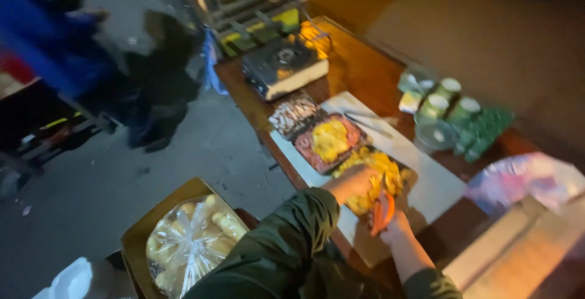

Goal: The person uses orange-handled scissors to cut a large mass of yellow scrambled eggs in a metal tray. They then use tongs to move sliced mushrooms and ham between trays on the food preparation counter.

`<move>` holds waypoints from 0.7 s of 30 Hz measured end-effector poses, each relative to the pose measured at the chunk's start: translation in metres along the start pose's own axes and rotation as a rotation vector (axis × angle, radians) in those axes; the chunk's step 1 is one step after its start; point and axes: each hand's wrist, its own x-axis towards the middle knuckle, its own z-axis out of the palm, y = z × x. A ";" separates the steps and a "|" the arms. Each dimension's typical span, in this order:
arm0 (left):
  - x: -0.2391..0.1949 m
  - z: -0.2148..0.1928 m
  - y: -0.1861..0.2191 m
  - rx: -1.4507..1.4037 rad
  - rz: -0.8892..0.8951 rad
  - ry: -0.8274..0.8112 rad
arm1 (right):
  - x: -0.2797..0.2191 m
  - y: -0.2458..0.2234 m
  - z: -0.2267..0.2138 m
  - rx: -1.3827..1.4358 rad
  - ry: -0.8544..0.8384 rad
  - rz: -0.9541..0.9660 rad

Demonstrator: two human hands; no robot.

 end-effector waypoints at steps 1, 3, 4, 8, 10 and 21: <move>-0.013 -0.012 0.006 -0.007 -0.009 0.030 | 0.003 -0.004 0.003 -0.019 -0.021 -0.015; -0.040 -0.029 0.019 -0.087 -0.023 -0.003 | 0.009 -0.007 0.004 0.014 -0.049 -0.024; -0.042 -0.029 0.018 -0.096 -0.033 0.018 | 0.021 -0.008 0.001 -0.003 -0.066 -0.031; -0.045 -0.034 0.014 -0.185 -0.021 -0.012 | 0.112 0.001 -0.027 0.071 -0.180 0.134; -0.043 -0.034 0.014 -0.199 -0.019 -0.025 | 0.139 0.005 -0.036 0.089 -0.241 0.129; 0.044 0.009 -0.091 -0.401 0.167 0.273 | 0.048 0.019 -0.019 0.070 -0.152 -0.088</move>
